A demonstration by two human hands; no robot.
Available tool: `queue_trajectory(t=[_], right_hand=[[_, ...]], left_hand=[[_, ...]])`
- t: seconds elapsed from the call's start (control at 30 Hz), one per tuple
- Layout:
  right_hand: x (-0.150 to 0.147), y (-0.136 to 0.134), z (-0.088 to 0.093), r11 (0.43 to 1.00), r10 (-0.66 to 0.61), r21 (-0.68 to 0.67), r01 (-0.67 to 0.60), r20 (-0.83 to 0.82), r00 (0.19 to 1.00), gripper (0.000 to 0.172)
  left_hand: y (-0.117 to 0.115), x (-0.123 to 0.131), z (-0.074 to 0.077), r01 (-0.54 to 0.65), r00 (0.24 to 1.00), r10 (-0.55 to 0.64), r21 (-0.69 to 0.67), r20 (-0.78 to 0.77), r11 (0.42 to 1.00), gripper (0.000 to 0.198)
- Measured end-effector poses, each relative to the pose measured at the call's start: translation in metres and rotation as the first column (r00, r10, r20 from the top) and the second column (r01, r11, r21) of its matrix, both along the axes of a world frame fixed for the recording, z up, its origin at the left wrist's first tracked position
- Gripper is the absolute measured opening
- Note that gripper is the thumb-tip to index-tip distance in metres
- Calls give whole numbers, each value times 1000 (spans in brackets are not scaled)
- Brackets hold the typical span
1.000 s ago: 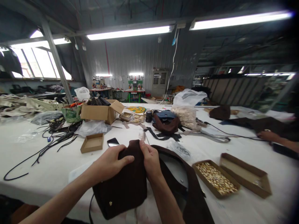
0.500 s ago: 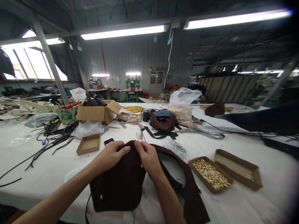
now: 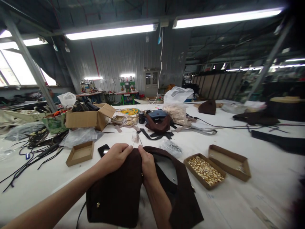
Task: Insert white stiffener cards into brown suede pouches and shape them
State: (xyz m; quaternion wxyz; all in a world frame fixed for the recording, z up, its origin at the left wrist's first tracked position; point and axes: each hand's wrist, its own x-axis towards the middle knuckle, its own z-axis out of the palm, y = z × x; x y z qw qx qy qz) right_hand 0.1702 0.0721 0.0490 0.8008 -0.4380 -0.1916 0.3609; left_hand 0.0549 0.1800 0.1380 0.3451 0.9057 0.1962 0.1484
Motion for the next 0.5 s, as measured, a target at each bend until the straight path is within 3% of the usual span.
queue_trajectory(t=[0.13,0.37,0.5], right_hand=[[8,-8,-1,1000,22,16,-21,-77,997,66],[24,-23,-21,999,-24,-28,23,-43,999,86],[27,-37,-19,1000,-20,0,20,171,985,64]], left_hand=[[-13,13,0,30,1000,-30,43,1,999,63],[-20,25,-3,-6,1000,7,247,-6,969,63],[-15,31,-10,-5,1000,7,143,-15,990,64]])
